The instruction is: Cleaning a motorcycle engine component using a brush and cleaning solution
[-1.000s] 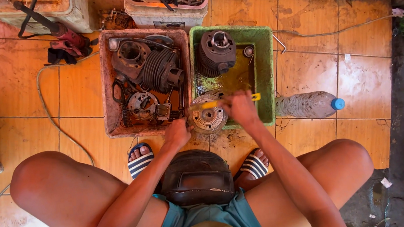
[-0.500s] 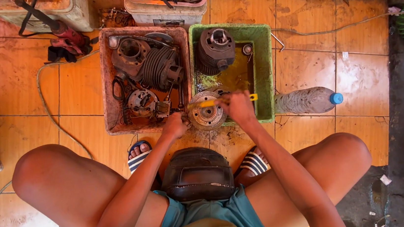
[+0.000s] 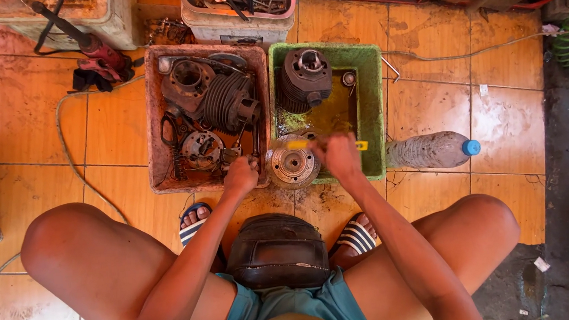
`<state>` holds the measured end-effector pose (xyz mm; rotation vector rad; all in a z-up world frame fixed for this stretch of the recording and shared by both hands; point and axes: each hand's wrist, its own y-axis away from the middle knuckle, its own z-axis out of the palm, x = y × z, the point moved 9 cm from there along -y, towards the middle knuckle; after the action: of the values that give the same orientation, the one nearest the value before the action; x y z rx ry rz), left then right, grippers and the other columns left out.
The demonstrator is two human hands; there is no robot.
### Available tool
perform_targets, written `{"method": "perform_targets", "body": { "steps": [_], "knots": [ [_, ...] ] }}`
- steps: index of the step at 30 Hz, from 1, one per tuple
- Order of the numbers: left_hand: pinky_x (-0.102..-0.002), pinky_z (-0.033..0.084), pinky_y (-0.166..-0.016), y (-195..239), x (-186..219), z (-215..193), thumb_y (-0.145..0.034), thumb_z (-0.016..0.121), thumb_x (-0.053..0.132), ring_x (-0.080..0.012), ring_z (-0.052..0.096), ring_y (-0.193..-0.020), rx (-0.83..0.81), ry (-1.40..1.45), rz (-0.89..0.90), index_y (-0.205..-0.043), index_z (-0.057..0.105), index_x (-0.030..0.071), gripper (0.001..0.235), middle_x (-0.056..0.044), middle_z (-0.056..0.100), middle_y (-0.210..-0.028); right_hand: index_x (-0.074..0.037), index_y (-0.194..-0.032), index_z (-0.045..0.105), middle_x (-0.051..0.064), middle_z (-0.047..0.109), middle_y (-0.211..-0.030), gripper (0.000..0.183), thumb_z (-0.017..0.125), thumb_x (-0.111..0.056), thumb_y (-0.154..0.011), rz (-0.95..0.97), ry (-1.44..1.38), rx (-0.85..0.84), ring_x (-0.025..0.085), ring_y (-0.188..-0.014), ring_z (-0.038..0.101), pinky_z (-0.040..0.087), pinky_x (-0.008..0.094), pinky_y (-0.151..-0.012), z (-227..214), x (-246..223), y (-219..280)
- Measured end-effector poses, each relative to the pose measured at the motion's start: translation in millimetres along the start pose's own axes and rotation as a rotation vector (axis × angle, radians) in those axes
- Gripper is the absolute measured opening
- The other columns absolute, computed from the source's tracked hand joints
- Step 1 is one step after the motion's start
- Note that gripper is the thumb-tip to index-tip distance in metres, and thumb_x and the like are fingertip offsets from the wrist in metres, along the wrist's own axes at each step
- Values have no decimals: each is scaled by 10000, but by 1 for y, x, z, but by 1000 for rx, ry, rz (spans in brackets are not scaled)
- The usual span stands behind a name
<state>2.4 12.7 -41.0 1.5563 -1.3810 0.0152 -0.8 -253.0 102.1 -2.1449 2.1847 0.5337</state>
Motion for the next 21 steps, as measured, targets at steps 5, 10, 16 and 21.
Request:
{"method": "perform_targets", "body": {
  "steps": [5,10,16,21],
  "knots": [
    [-492,574,-680,-3,-2,6,-1052,521,324,-359,717,-849,18,23,22,-1160,699,41,351,-177,711,-948,-214,-1030,822,121,787,-793,281,701,-445,-926,-34,-31,-153,305,-922,760,456,431,-1023,2,-16,3],
    [-510,583,-678,5,14,13,-1072,530,406,-390,723,-903,4,65,52,-1239,705,72,411,-205,720,-1012,-218,-1029,820,50,788,-791,279,705,-460,-953,-18,103,-129,218,-923,748,432,394,-1010,-12,-23,7],
    [-511,600,-770,9,35,5,-976,650,467,-356,737,-997,-15,40,15,-1231,711,88,461,-142,762,-1026,-224,-1075,815,65,809,-876,331,724,-492,-904,14,21,-300,251,-966,756,411,418,-1096,-15,-8,6],
    [-553,607,-786,-6,19,17,-930,725,370,-392,739,-984,19,-87,-20,-1182,728,36,418,-183,767,-1002,-221,-989,831,58,770,-805,327,650,-491,-953,-37,227,-195,271,-909,733,427,456,-1060,28,14,2]
  ]
}}
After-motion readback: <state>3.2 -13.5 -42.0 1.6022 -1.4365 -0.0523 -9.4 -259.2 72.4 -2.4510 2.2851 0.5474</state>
